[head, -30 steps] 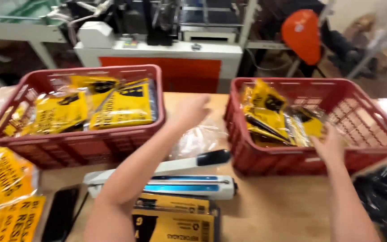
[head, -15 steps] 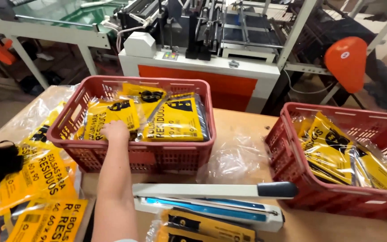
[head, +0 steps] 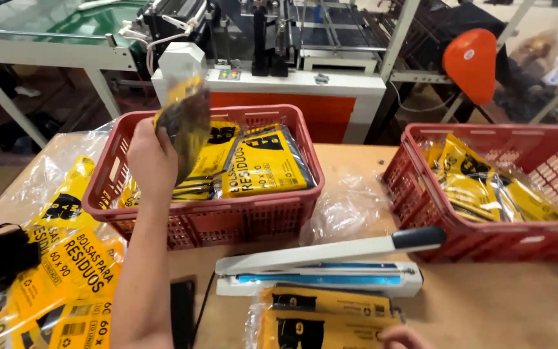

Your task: The person repeatedly places yellow plastic bags into a heat sealer, closes the lid to seal them, and then places the sealed packages into a red basket. The process is repeated continuously throughout the clip.

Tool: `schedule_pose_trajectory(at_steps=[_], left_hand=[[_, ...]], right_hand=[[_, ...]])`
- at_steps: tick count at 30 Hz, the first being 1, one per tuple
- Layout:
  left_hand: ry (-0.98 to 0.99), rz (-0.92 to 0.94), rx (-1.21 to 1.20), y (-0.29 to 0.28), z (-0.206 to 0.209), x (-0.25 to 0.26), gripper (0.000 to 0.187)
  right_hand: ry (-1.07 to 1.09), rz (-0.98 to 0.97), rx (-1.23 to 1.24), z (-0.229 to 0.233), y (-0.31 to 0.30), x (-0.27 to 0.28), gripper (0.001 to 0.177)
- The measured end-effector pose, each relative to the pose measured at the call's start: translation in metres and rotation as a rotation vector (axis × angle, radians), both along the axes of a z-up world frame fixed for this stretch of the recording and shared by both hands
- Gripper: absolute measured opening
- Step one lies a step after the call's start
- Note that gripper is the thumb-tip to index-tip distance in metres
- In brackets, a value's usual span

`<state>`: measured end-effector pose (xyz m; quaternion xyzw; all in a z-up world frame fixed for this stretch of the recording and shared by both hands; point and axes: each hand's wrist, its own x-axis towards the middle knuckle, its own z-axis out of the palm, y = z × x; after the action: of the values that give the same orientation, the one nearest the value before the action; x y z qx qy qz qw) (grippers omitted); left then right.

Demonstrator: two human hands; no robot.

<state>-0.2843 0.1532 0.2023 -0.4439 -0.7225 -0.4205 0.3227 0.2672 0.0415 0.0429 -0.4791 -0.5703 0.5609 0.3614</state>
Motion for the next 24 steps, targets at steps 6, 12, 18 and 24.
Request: schedule_pose_trajectory(at_steps=[6, 12, 18, 24], left_hand=[[0.427, -0.22, -0.024, -0.133, 0.031, 0.142, 0.035], [0.68, -0.7, -0.087, -0.223, -0.066, 0.299, 0.008], [-0.076, -0.932, -1.514, -0.253, -0.204, 0.343, 0.082], [0.142, -0.519, -0.863, -0.278, -0.275, 0.33, 0.091]], right_hand=[[0.305, 0.396, 0.076, 0.052, 0.003, -0.071, 0.061], [1.074, 0.416, -0.535, -0.028, 0.038, -0.021, 0.095], [-0.187, 0.027, -0.618, -0.008, 0.029, -0.006, 0.027], [-0.397, -0.06, -0.462, 0.004, 0.004, -0.021, 0.027]])
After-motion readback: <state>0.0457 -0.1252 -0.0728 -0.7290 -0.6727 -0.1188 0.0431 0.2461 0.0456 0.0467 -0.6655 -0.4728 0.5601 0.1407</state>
